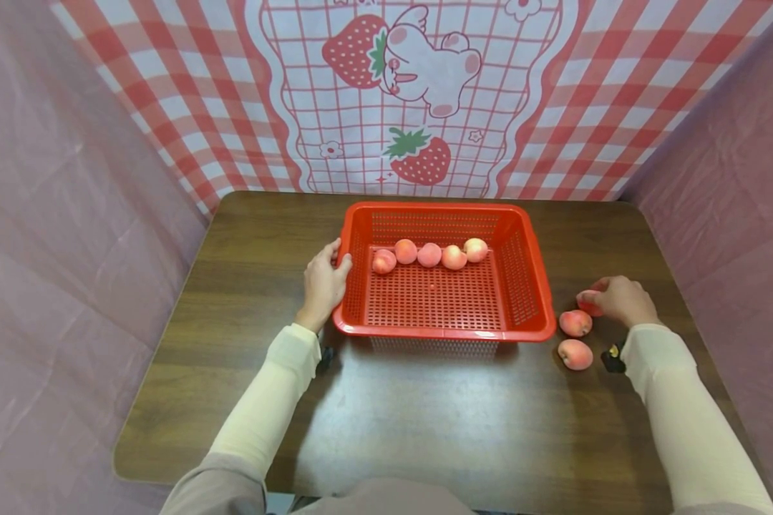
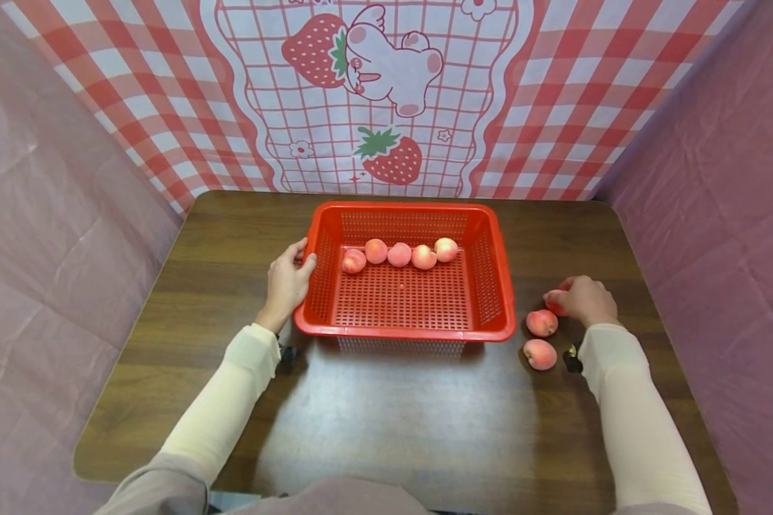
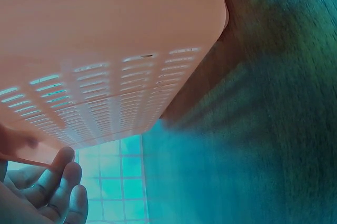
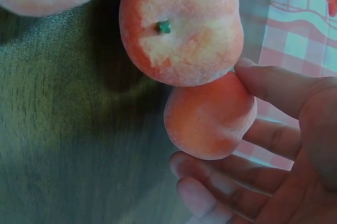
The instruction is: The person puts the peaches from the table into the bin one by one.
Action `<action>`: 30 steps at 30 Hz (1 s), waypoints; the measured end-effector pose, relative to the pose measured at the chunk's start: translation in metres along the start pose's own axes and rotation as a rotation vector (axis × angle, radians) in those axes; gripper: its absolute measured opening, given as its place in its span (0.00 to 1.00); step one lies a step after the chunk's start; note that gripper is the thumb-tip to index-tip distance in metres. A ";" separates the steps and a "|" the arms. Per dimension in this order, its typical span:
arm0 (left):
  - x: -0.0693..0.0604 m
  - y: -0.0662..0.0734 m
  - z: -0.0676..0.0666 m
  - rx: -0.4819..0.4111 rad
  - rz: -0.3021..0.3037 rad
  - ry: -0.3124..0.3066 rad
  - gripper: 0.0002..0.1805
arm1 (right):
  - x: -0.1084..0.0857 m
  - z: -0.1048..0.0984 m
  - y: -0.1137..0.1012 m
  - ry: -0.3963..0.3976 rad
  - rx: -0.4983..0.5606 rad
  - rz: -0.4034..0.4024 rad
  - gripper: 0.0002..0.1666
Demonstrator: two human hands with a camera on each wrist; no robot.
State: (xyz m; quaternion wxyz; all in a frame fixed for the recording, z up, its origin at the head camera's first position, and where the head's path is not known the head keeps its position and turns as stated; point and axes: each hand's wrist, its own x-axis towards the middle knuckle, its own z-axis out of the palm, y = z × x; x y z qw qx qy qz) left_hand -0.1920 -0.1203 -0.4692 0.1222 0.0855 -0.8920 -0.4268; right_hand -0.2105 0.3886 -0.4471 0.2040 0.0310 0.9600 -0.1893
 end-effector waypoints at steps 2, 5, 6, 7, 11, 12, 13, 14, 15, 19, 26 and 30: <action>0.000 0.000 0.000 -0.002 0.000 0.002 0.24 | 0.000 -0.001 0.000 -0.009 0.009 0.006 0.41; 0.000 0.000 0.000 -0.004 0.000 0.005 0.24 | -0.001 -0.002 -0.001 -0.029 0.018 0.021 0.44; 0.000 0.000 0.000 -0.006 0.000 0.006 0.24 | -0.001 -0.003 -0.002 -0.033 0.018 0.023 0.44; 0.000 -0.001 0.000 -0.006 0.000 0.006 0.24 | -0.001 -0.003 -0.003 -0.036 0.018 0.024 0.44; 0.000 -0.001 0.001 -0.010 0.000 0.010 0.24 | -0.001 -0.004 -0.006 -0.024 0.003 0.014 0.44; 0.000 -0.001 0.001 -0.011 0.000 0.011 0.24 | -0.001 -0.004 -0.006 -0.017 0.000 0.010 0.44; 0.000 -0.001 0.001 -0.011 -0.001 0.011 0.24 | 0.000 -0.004 -0.007 -0.011 -0.003 0.007 0.43; 0.000 -0.001 0.001 -0.011 -0.002 0.011 0.24 | 0.000 -0.004 -0.007 -0.005 -0.007 0.004 0.43; 0.000 -0.001 0.001 -0.010 -0.003 0.010 0.24 | 0.001 -0.004 -0.008 0.001 -0.011 0.001 0.42; 0.000 -0.001 0.000 -0.008 -0.005 0.007 0.24 | 0.001 -0.005 -0.008 0.010 -0.017 -0.005 0.42; 0.000 -0.001 0.001 -0.016 -0.002 0.012 0.24 | 0.000 -0.007 -0.012 0.059 -0.031 -0.027 0.45; 0.000 -0.001 0.001 -0.019 -0.005 0.013 0.24 | -0.001 -0.009 -0.015 0.097 -0.034 -0.043 0.45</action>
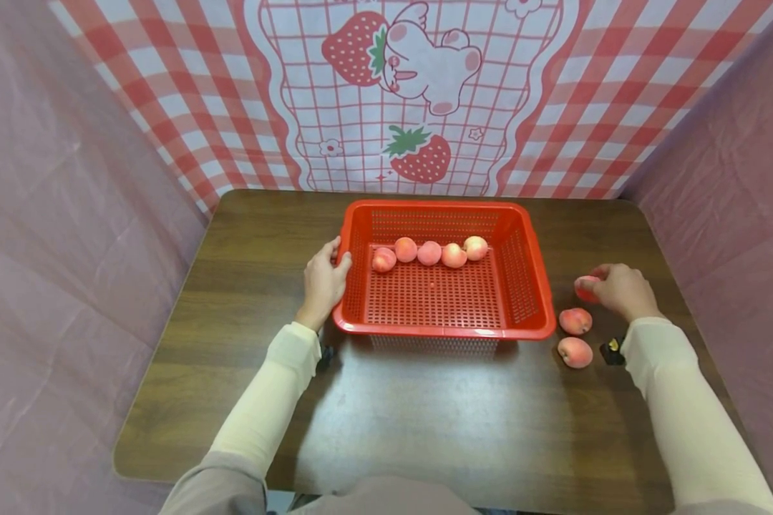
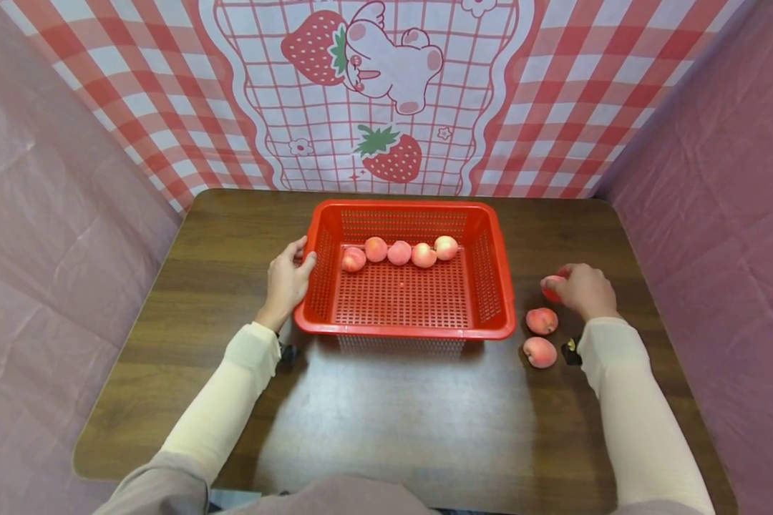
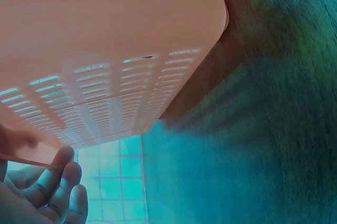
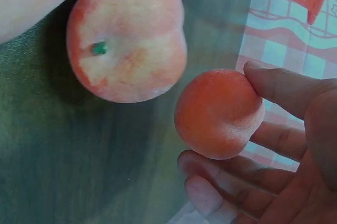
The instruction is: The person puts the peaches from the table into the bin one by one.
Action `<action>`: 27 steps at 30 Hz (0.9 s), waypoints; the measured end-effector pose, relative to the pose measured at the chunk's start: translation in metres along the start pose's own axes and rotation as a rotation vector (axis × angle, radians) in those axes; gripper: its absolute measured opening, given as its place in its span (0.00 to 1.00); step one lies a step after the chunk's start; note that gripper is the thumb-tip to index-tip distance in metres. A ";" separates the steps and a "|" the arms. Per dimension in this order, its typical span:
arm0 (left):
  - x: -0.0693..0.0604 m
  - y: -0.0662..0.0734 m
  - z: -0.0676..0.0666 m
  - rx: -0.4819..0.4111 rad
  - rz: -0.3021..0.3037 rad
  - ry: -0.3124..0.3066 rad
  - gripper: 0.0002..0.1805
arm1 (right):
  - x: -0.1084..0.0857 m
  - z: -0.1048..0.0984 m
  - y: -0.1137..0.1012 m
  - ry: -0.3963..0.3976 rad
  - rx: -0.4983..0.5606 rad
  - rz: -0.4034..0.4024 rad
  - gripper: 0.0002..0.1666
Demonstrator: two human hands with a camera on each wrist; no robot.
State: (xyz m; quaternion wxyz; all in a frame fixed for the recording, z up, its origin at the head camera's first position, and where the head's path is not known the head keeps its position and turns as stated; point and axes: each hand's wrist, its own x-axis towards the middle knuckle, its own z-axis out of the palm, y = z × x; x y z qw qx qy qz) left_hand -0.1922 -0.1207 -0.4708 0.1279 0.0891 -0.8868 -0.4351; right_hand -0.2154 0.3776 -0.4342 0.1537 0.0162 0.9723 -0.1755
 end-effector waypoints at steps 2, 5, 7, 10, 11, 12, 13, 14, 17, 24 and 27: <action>0.000 0.001 0.000 0.000 0.001 -0.001 0.24 | 0.000 -0.002 -0.002 0.016 0.004 -0.006 0.45; 0.000 0.002 0.000 -0.002 0.003 -0.002 0.24 | -0.001 -0.004 -0.005 0.044 0.004 -0.015 0.42; 0.000 0.002 -0.001 -0.003 0.003 -0.004 0.24 | -0.002 -0.005 -0.008 0.060 0.005 -0.020 0.41; 0.000 0.001 -0.001 -0.007 0.000 -0.004 0.24 | -0.001 -0.006 -0.011 0.087 0.005 -0.028 0.41; 0.000 0.001 -0.001 -0.008 -0.001 -0.004 0.24 | -0.001 -0.007 -0.011 0.094 0.008 -0.030 0.41; -0.001 0.001 -0.001 -0.007 -0.002 -0.003 0.24 | -0.001 -0.007 -0.012 0.101 0.010 -0.032 0.41; -0.001 0.000 0.000 -0.006 -0.002 -0.001 0.24 | -0.001 -0.008 -0.013 0.108 0.012 -0.033 0.41; -0.001 0.000 0.000 -0.006 -0.002 0.000 0.24 | -0.001 -0.009 -0.014 0.115 0.015 -0.034 0.41; 0.000 -0.001 0.000 -0.003 -0.001 0.002 0.24 | -0.001 -0.013 -0.018 0.134 0.025 -0.041 0.41; 0.000 -0.001 0.000 -0.002 -0.003 0.003 0.24 | -0.001 -0.018 -0.028 0.178 0.047 -0.083 0.44; -0.001 0.000 0.000 -0.003 -0.005 -0.003 0.24 | -0.001 -0.017 -0.033 0.192 0.055 -0.097 0.44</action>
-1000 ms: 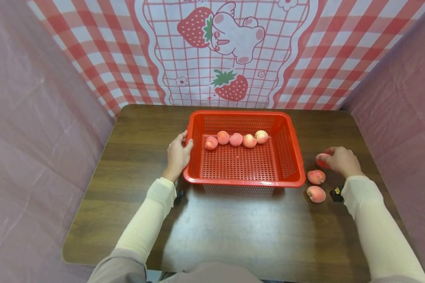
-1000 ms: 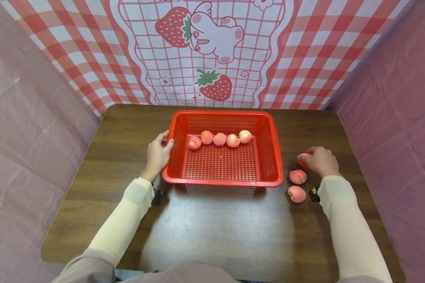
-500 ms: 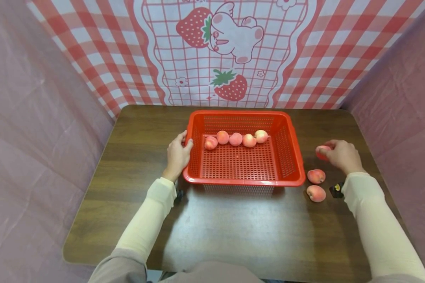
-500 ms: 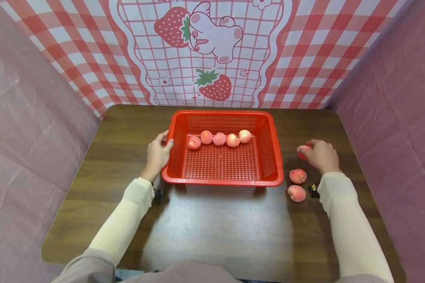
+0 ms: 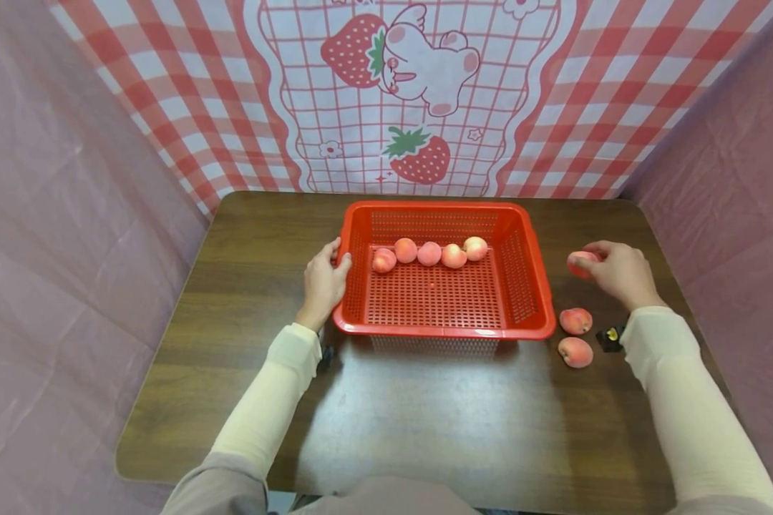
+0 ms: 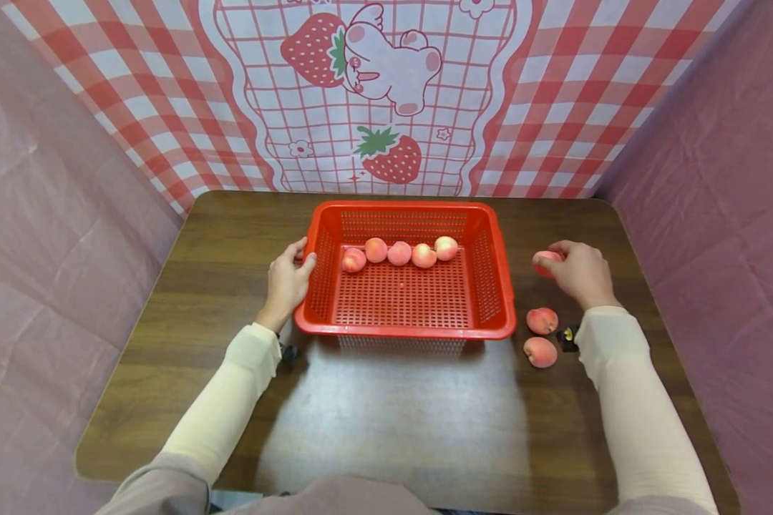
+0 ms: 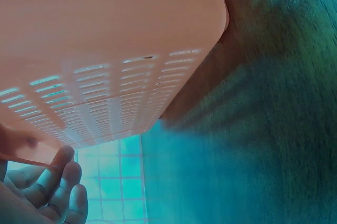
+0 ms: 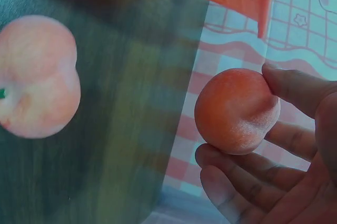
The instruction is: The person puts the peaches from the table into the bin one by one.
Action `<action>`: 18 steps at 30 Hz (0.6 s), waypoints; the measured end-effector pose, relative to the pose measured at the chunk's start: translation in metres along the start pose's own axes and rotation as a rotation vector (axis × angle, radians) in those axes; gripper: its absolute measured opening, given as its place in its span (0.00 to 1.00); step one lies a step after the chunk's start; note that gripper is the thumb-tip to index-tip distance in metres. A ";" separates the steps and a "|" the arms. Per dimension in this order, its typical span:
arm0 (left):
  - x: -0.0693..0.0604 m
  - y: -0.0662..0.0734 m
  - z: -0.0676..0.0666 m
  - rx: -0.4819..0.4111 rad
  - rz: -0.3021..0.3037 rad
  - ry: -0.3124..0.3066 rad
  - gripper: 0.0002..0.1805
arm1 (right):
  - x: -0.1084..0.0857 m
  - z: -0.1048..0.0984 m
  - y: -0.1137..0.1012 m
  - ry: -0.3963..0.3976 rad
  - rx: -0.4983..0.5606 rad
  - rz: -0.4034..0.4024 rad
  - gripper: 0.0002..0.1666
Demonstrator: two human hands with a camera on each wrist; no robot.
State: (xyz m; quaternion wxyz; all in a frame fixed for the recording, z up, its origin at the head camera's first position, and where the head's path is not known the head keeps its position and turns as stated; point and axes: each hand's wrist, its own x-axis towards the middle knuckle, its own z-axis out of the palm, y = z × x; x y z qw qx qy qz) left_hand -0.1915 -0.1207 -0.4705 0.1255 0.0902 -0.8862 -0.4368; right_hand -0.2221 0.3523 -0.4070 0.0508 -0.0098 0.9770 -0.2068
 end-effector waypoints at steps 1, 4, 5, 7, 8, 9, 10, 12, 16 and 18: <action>0.000 0.000 0.000 0.001 -0.001 -0.003 0.24 | 0.000 0.000 -0.001 0.001 0.003 -0.002 0.44; 0.000 0.000 0.000 -0.003 -0.004 -0.009 0.25 | 0.000 0.001 -0.004 -0.001 0.014 -0.004 0.45; -0.001 0.001 0.000 -0.004 -0.005 -0.009 0.25 | 0.000 0.002 -0.005 0.000 0.017 -0.004 0.45; -0.001 0.001 0.000 -0.005 -0.007 -0.008 0.25 | 0.000 0.002 -0.007 0.003 0.020 -0.007 0.44; -0.001 0.001 0.000 -0.009 -0.007 -0.006 0.24 | 0.000 0.002 -0.008 0.008 0.020 -0.008 0.44; -0.001 0.001 0.000 -0.009 -0.006 -0.005 0.24 | 0.000 0.002 -0.009 0.013 0.020 -0.011 0.43; -0.001 0.001 0.000 -0.010 -0.006 -0.003 0.24 | 0.000 0.002 -0.010 0.020 0.019 -0.012 0.42; 0.000 0.001 0.000 -0.011 -0.006 -0.002 0.24 | 0.000 0.003 -0.011 0.029 0.019 -0.015 0.41; 0.000 0.000 0.000 -0.012 -0.007 -0.006 0.25 | -0.001 0.004 -0.010 0.029 0.026 -0.013 0.41; 0.001 0.000 0.000 -0.013 -0.006 -0.004 0.24 | 0.000 0.004 -0.010 0.030 0.028 -0.012 0.40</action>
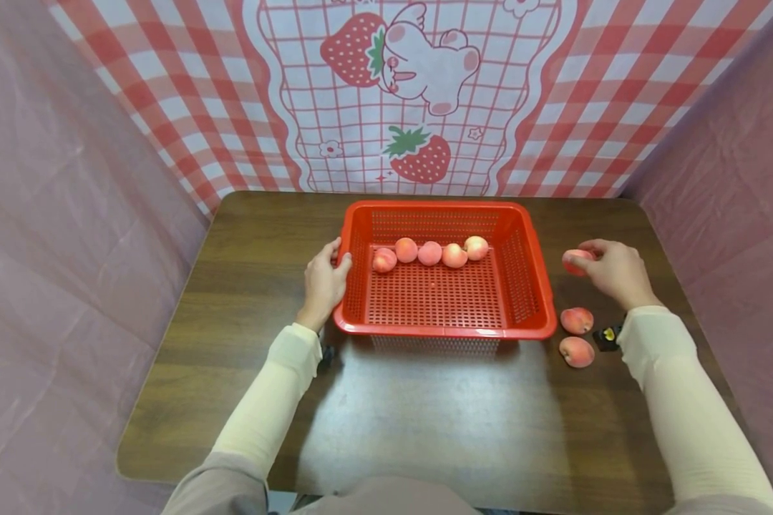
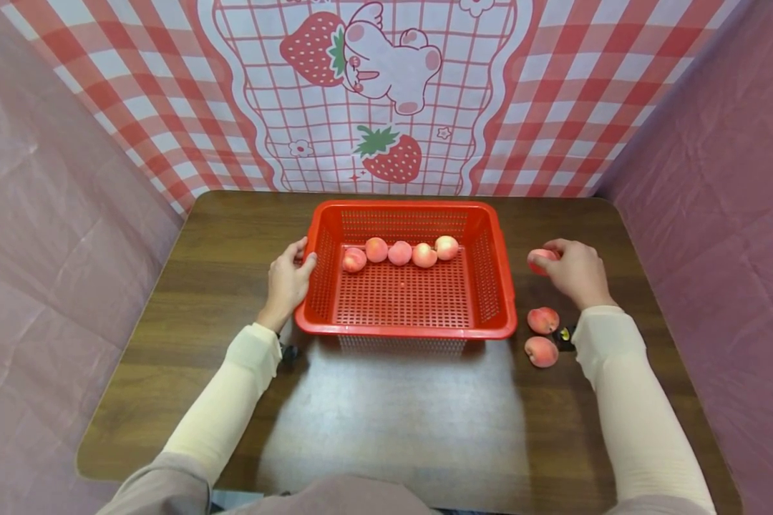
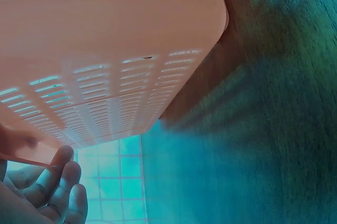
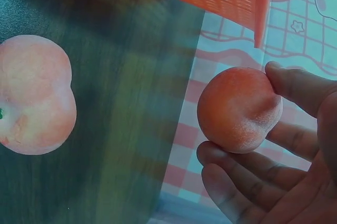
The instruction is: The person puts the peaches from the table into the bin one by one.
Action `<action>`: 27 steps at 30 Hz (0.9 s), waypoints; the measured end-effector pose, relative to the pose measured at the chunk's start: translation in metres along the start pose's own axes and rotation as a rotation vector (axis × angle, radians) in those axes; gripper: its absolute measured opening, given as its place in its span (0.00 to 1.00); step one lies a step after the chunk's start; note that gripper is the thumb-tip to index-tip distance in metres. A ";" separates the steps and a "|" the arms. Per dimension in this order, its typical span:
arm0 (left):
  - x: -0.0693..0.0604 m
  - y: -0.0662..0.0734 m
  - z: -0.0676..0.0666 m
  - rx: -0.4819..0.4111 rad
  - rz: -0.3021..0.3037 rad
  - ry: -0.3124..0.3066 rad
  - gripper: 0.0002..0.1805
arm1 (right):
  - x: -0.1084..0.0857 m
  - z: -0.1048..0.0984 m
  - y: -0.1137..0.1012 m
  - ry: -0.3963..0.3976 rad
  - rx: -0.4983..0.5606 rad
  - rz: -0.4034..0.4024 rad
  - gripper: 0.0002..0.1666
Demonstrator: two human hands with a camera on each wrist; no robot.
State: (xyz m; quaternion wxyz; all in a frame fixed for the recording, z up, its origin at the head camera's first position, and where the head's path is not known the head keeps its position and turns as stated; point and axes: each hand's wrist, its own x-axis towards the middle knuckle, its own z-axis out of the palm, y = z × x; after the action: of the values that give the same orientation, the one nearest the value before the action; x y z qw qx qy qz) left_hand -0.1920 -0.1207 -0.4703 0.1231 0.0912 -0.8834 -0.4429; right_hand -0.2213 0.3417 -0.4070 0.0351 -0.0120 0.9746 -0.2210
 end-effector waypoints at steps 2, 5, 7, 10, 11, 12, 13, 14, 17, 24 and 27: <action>0.000 0.000 0.000 -0.004 0.002 0.004 0.24 | 0.000 -0.001 -0.001 0.002 0.006 0.002 0.40; 0.001 0.000 0.000 -0.009 0.006 0.009 0.24 | 0.000 -0.002 -0.003 0.004 0.011 0.004 0.39; 0.001 0.000 0.000 -0.013 0.007 0.008 0.24 | 0.000 -0.003 -0.006 0.004 0.016 0.004 0.39; 0.001 0.000 0.000 -0.008 0.012 0.009 0.24 | 0.000 -0.004 -0.008 0.007 0.018 -0.001 0.39; 0.001 0.001 0.001 -0.004 0.015 0.012 0.24 | 0.000 -0.004 -0.009 0.006 0.021 -0.003 0.40; 0.001 0.000 0.001 0.001 0.018 0.014 0.24 | 0.000 -0.004 -0.010 0.004 0.026 -0.001 0.40; 0.000 0.000 0.001 0.005 0.022 0.016 0.24 | 0.000 -0.004 -0.010 0.003 0.028 -0.001 0.41; 0.000 0.000 0.001 0.008 0.025 0.019 0.24 | 0.000 -0.004 -0.011 0.000 0.030 0.002 0.41; 0.000 0.000 0.001 0.010 0.031 0.025 0.24 | 0.000 -0.004 -0.012 -0.008 0.036 0.007 0.43; 0.000 -0.001 0.001 0.001 0.030 0.026 0.24 | 0.002 -0.006 -0.020 -0.006 0.033 0.000 0.43; 0.000 -0.001 0.001 0.001 0.032 0.026 0.24 | 0.003 -0.006 -0.024 -0.003 0.030 -0.010 0.42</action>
State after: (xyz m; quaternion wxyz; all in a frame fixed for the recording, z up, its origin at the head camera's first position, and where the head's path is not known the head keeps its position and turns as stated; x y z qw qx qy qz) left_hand -0.1918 -0.1205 -0.4714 0.1413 0.0831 -0.8834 -0.4391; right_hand -0.2243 0.3225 -0.3913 0.0356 -0.0166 0.9710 -0.2360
